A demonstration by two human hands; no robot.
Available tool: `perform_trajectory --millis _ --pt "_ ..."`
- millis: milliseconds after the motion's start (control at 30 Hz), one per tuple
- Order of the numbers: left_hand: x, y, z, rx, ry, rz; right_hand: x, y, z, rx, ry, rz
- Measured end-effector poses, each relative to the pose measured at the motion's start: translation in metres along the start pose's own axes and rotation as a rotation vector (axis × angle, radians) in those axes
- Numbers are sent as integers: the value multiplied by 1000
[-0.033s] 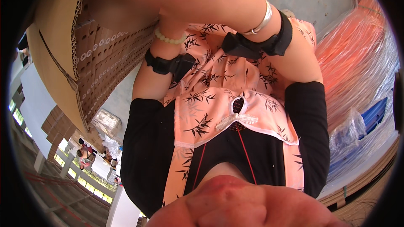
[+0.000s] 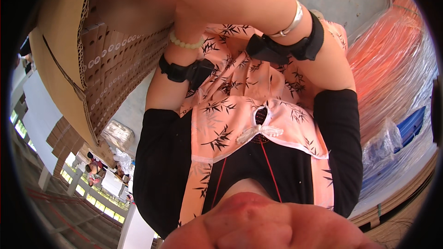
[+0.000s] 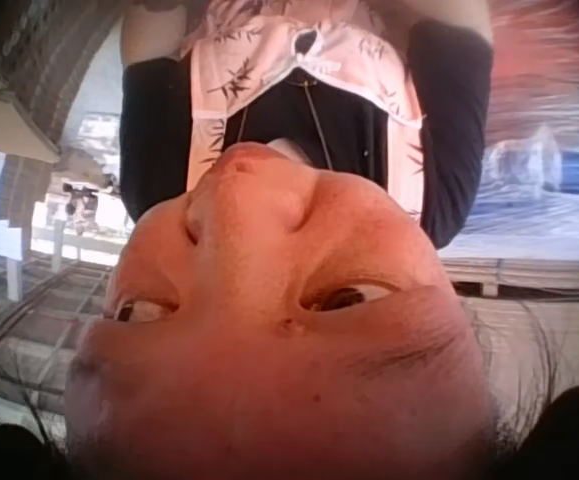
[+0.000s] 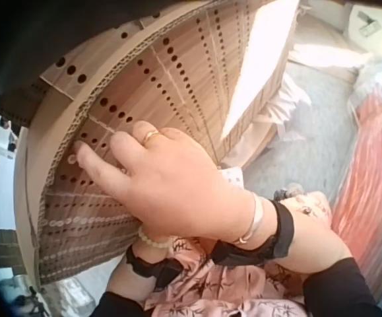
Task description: Peel circular labels from a large sheet and apply them to small cardboard or paper slips.
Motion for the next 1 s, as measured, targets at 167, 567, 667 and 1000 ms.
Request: perform_trajectory --millis 167,567,667,1000 --pt "-9 -16 18 -26 -73 1 -18 36 42 179 -222 -353" --pt "-16 -40 36 80 -234 -42 -47 20 61 574 -460 -671" --pt "-16 -36 37 93 -248 -14 -49 15 59 520 -507 -800" --pt "-26 -46 39 456 -231 62 -47 18 49 490 -332 -543"
Point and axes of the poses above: each hand's wrist, its own x-axis towards the middle knuckle, its own y-axis out of the back of the hand, z = x × y, the point moved 4 cm from there along x, towards the middle knuckle, and after that the axes turned 13 degrees about -x, right-handed, at the moved point
